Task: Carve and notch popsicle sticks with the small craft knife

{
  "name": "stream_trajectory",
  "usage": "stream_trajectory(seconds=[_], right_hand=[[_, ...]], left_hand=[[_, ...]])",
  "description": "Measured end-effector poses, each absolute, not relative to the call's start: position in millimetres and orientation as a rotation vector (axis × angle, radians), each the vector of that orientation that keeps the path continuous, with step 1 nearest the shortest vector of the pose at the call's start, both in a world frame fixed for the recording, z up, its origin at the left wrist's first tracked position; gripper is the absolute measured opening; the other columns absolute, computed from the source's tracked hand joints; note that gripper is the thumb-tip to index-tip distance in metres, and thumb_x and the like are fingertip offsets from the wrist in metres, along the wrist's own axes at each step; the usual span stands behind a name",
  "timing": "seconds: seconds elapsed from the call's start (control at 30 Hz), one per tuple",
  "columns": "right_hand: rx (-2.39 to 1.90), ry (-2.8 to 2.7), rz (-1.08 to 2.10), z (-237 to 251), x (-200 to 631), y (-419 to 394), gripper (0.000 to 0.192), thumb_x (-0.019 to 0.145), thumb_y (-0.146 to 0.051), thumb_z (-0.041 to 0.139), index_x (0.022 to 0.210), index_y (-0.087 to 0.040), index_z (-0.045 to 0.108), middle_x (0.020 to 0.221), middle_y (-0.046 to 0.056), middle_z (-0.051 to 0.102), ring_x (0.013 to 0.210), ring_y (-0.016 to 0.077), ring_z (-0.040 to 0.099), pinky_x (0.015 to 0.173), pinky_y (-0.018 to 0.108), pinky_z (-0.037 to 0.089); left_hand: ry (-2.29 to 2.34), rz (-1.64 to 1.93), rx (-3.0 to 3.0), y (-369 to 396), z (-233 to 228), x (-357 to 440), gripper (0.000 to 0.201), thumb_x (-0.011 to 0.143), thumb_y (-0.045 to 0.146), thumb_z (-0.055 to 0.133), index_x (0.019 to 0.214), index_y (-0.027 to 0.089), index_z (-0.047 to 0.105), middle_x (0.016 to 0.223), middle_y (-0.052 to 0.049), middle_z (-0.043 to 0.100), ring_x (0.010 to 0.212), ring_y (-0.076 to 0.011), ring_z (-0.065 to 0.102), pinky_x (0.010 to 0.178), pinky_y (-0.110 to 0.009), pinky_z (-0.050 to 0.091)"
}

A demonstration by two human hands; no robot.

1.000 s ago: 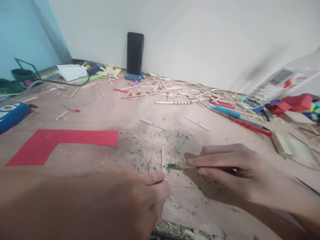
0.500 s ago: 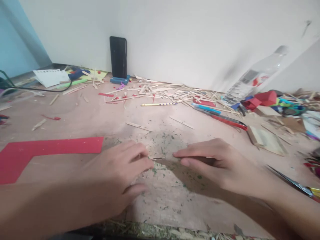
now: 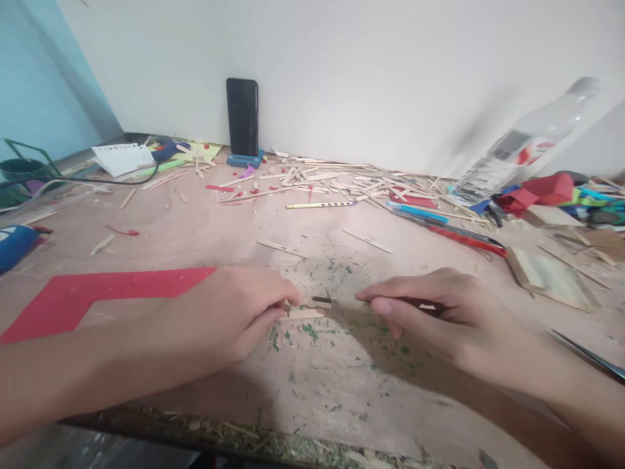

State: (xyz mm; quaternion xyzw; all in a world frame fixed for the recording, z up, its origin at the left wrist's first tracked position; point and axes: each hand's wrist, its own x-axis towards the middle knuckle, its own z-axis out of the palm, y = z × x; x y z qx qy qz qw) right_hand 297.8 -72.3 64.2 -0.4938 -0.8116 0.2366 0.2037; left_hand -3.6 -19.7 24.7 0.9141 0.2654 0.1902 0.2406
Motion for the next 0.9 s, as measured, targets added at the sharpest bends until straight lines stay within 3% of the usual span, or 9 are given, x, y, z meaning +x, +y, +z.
stream_trajectory(seconds=[0.13, 0.3, 0.47, 0.57, 0.77, 0.9], right_hand=[[-1.398, -2.227, 0.736, 61.5, 298.8, -71.4, 0.033, 0.109, -0.047, 0.061, 0.102, -0.025, 0.085, 0.072, -0.002, 0.076, 0.064, 0.0127, 0.068, 0.060, 0.024, 0.051], [-1.498, -2.116, 0.725, 59.4, 297.5, -71.9, 0.026, 0.103, -0.050, 0.070, 0.105, -0.030, 0.087, 0.093, 0.000, 0.085, 0.079, 0.0161, 0.075, 0.069, 0.024, 0.055], [-1.644, -1.863, 0.818, 62.5, 302.8, -69.4, 0.031, 0.086, -0.061, 0.086, 0.101, -0.033, 0.089, 0.104, 0.002, 0.085, 0.087, 0.0204, 0.075, 0.075, 0.027, 0.057], [-1.664, -1.773, 0.914, 64.3, 306.2, -69.8, 0.035, 0.079, -0.059, 0.092, 0.095, -0.029, 0.088, 0.102, 0.004, 0.082, 0.082, 0.0195, 0.072, 0.064, 0.026, 0.052], [-1.459, -1.543, 0.977, 65.3, 307.6, -75.7, 0.030, 0.064, -0.048, 0.103, 0.076, -0.029, 0.081, 0.080, -0.001, 0.066, 0.058, 0.0119, 0.055, 0.046, 0.026, 0.035], [-1.409, -1.595, 0.973, 68.7, 301.9, -76.2, 0.023, 0.069, -0.043, 0.101, 0.077, -0.032, 0.083, 0.072, -0.002, 0.062, 0.055, 0.0124, 0.054, 0.044, 0.027, 0.033]], left_hand=[[0.774, 0.470, 2.529, -16.7, 27.9, -4.5, 0.021, 0.105, 0.019, 0.053, 0.102, 0.021, 0.073, 0.101, -0.001, 0.074, 0.096, -0.0194, 0.067, 0.087, -0.034, 0.048], [0.825, 0.334, 2.619, -15.0, 33.4, -7.6, 0.017, 0.101, 0.025, 0.062, 0.091, 0.022, 0.075, 0.087, 0.000, 0.070, 0.085, -0.0213, 0.064, 0.075, -0.035, 0.041], [0.572, 0.405, 2.581, -16.8, 24.2, -3.2, 0.021, 0.105, 0.017, 0.059, 0.095, 0.020, 0.077, 0.097, -0.001, 0.073, 0.091, -0.0181, 0.067, 0.082, -0.032, 0.045], [0.480, 0.480, 2.554, -18.9, 20.8, -0.8, 0.021, 0.106, 0.015, 0.060, 0.097, 0.018, 0.078, 0.102, -0.002, 0.074, 0.095, -0.0169, 0.067, 0.084, -0.030, 0.047], [0.559, 0.453, 2.548, -14.8, 24.6, -3.8, 0.017, 0.101, 0.013, 0.067, 0.091, 0.019, 0.079, 0.096, 0.001, 0.075, 0.090, -0.0156, 0.066, 0.083, -0.030, 0.045], [0.450, 0.530, 2.569, -12.6, 14.3, -1.6, 0.027, 0.102, 0.007, 0.058, 0.097, 0.021, 0.081, 0.103, -0.001, 0.075, 0.095, -0.0159, 0.067, 0.083, -0.028, 0.047]])
